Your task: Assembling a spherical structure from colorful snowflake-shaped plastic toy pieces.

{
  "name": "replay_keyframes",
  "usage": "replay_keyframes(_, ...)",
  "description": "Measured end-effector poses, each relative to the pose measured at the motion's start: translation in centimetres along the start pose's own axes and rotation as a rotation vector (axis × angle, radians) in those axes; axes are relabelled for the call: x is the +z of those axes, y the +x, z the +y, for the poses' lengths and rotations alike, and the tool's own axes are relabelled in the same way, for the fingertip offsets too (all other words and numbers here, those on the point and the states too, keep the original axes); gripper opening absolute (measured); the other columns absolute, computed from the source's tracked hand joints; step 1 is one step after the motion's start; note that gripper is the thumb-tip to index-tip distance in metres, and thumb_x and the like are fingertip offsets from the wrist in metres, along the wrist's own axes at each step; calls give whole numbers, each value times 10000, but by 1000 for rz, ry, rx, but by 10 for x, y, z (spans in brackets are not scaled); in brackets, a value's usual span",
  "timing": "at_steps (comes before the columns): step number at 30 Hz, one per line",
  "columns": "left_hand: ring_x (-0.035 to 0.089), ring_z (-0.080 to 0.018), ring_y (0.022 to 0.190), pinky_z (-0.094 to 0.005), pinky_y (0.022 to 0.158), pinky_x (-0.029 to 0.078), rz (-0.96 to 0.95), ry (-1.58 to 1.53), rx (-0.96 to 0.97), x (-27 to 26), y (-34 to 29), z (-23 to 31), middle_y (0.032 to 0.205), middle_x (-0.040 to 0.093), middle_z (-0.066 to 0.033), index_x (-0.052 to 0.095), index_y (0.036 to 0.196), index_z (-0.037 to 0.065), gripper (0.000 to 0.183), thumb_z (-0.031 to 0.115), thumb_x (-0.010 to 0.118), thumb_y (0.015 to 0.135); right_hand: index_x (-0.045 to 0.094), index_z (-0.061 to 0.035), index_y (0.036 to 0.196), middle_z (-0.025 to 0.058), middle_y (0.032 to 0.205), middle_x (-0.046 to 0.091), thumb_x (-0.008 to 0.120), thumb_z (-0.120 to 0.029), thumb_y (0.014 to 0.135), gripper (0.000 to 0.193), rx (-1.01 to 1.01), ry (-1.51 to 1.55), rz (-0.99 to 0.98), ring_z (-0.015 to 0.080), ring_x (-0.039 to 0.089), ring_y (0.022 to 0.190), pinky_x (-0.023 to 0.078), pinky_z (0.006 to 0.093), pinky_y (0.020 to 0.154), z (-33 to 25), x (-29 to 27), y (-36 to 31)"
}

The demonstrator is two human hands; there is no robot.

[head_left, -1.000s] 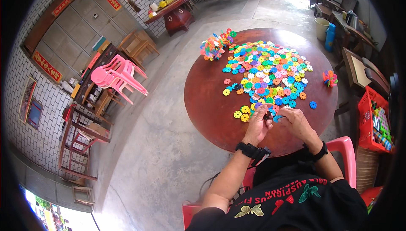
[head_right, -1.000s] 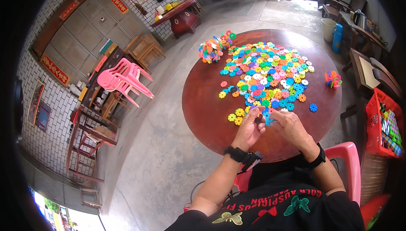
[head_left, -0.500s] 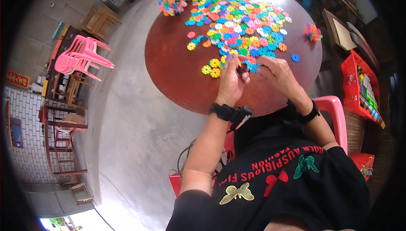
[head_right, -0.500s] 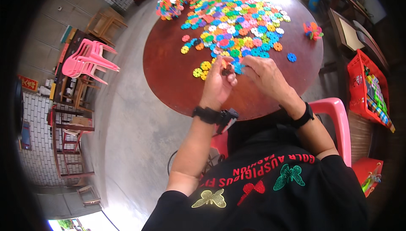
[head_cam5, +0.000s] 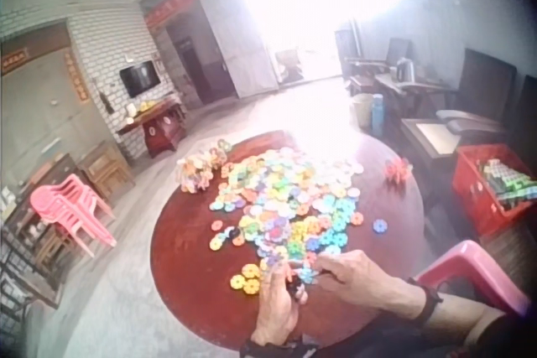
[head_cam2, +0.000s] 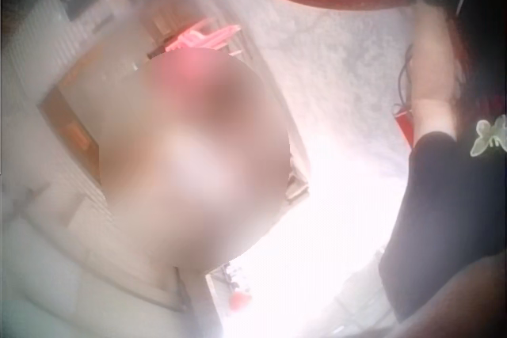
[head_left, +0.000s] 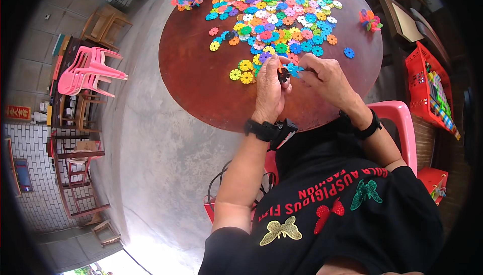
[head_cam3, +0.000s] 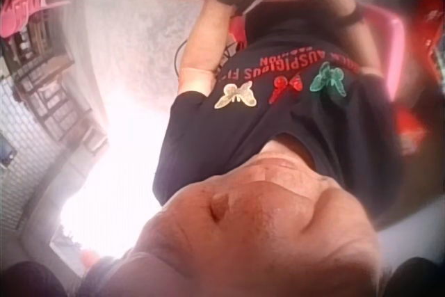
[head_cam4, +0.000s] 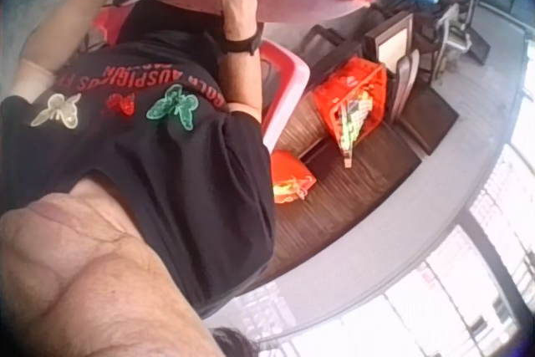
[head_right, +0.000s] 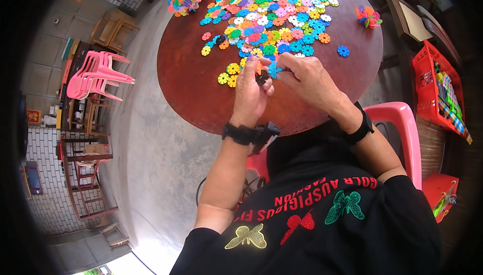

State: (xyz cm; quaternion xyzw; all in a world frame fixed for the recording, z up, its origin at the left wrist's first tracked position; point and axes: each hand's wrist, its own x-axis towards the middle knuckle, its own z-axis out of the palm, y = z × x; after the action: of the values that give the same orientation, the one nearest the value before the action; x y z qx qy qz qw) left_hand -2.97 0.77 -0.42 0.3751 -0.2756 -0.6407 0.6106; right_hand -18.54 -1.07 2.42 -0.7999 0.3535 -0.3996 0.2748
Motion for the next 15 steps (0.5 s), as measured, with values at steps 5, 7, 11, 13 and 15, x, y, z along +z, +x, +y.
replay_keyframes(5, 414, -56, 485, -223, 433, 362, 12, 38, -24, -4, 1, 1, 625, 437, 24, 568, 885, 65, 313, 353, 478, 968, 505, -14, 879, 202, 725, 563, 577, -50, 807, 108, -66, -149, -69, 375, 586, 701, 450, 422, 583, -1, 2, -1)
replay_keyframes(7, 417, -41, 451, -209, 380, 353, 32, 21, -23, -3, 2, 0, 604, 447, 29, 569, 857, 64, 298, 324, 480, 970, 505, -16, 893, 204, 737, 567, 573, -47, 807, 114, -86, -155, -62, 378, 588, 712, 453, 426, 591, 2, 5, -2)
replay_keyframes(11, 414, -40, 444, -207, 377, 356, 43, 45, -38, -5, 1, 0, 605, 451, 31, 577, 845, 64, 282, 311, 496, 956, 541, -21, 968, 205, 762, 575, 564, -37, 806, 165, -124, -128, -72, 385, 589, 732, 458, 440, 611, 2, 5, -2)
replay_keyframes(13, 413, -39, 443, -205, 379, 358, 44, 52, -34, -6, 1, 1, 607, 454, 32, 586, 842, 61, 285, 309, 500, 952, 558, -25, 1006, 204, 777, 583, 568, -42, 807, 201, -122, -109, -69, 384, 592, 744, 460, 439, 619, -1, 3, -3)
replay_keyframes(15, 419, -36, 459, -199, 386, 358, 20, 114, -5, -8, 1, 3, 614, 459, 38, 626, 853, 50, 291, 294, 501, 950, 574, -30, 1045, 203, 791, 590, 572, -47, 808, 238, -121, -89, -67, 384, 594, 757, 462, 438, 627, -2, 1, -2)
